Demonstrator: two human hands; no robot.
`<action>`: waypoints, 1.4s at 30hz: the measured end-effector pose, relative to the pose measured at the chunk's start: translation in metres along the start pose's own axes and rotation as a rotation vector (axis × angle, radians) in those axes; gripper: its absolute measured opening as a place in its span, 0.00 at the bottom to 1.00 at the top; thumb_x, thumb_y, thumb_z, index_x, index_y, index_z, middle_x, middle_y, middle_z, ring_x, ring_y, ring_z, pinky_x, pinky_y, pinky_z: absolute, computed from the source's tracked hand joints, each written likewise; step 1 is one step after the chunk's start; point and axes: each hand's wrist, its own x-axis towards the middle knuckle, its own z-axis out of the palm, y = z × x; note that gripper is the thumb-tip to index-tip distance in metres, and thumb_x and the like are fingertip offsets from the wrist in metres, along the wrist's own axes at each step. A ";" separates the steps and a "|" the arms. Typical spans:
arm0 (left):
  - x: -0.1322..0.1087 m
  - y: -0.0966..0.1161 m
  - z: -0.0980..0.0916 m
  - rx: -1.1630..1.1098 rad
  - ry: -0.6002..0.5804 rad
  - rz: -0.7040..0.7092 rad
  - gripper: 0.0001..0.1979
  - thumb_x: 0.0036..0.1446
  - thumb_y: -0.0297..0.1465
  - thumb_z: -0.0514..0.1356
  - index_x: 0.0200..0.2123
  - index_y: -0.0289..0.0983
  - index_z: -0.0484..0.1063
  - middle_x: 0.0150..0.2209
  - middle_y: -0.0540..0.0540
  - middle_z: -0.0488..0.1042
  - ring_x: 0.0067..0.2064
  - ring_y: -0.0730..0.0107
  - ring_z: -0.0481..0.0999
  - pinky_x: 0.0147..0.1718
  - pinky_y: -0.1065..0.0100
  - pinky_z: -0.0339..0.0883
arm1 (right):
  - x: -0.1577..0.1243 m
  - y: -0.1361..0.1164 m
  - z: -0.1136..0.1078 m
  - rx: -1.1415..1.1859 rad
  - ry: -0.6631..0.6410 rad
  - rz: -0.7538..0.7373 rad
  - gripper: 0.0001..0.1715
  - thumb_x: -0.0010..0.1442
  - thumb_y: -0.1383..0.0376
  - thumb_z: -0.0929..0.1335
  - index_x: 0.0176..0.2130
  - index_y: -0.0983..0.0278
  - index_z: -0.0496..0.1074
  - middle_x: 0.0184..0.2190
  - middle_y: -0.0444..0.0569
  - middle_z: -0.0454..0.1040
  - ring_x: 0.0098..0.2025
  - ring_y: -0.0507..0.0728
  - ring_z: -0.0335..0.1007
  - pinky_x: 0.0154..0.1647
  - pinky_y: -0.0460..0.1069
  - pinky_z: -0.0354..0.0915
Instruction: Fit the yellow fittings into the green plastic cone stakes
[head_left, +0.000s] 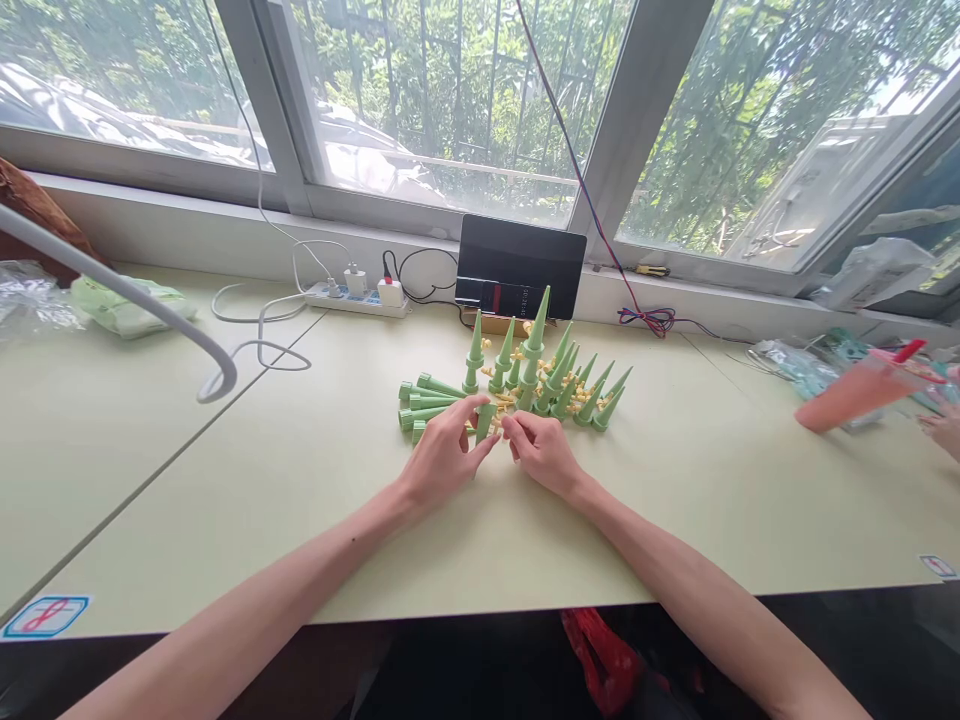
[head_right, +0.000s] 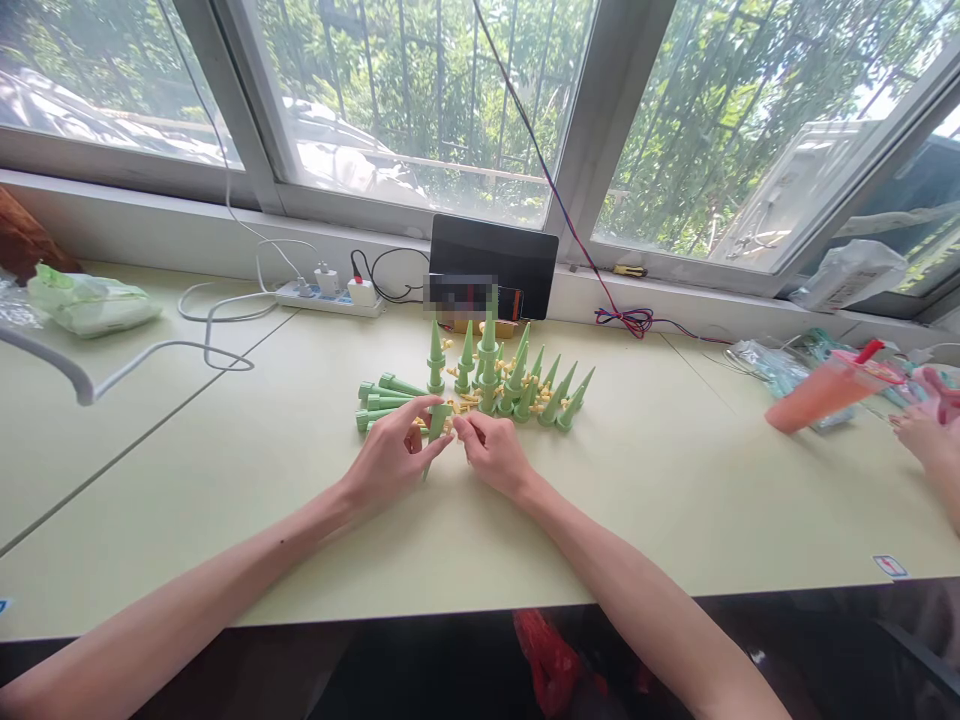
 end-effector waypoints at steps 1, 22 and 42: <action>0.000 0.000 0.000 0.002 0.002 -0.004 0.19 0.59 0.34 0.60 0.53 0.41 0.66 0.36 0.51 0.69 0.20 0.81 0.61 0.24 0.72 0.62 | 0.000 -0.001 0.000 0.001 0.000 0.002 0.21 0.67 0.53 0.60 0.27 0.63 0.64 0.17 0.41 0.63 0.19 0.50 0.56 0.23 0.46 0.54; 0.000 -0.001 0.000 -0.003 -0.003 0.007 0.19 0.59 0.35 0.60 0.53 0.39 0.66 0.36 0.50 0.70 0.19 0.81 0.61 0.23 0.72 0.62 | 0.000 0.000 0.000 0.006 -0.004 0.000 0.20 0.66 0.55 0.62 0.26 0.62 0.61 0.18 0.40 0.60 0.20 0.49 0.53 0.22 0.46 0.51; 0.000 -0.001 0.001 0.007 -0.002 0.005 0.19 0.59 0.36 0.59 0.53 0.39 0.66 0.37 0.48 0.71 0.19 0.80 0.62 0.23 0.71 0.63 | 0.000 -0.003 0.000 0.002 -0.018 -0.001 0.18 0.66 0.53 0.62 0.31 0.63 0.64 0.20 0.41 0.64 0.21 0.50 0.56 0.24 0.46 0.54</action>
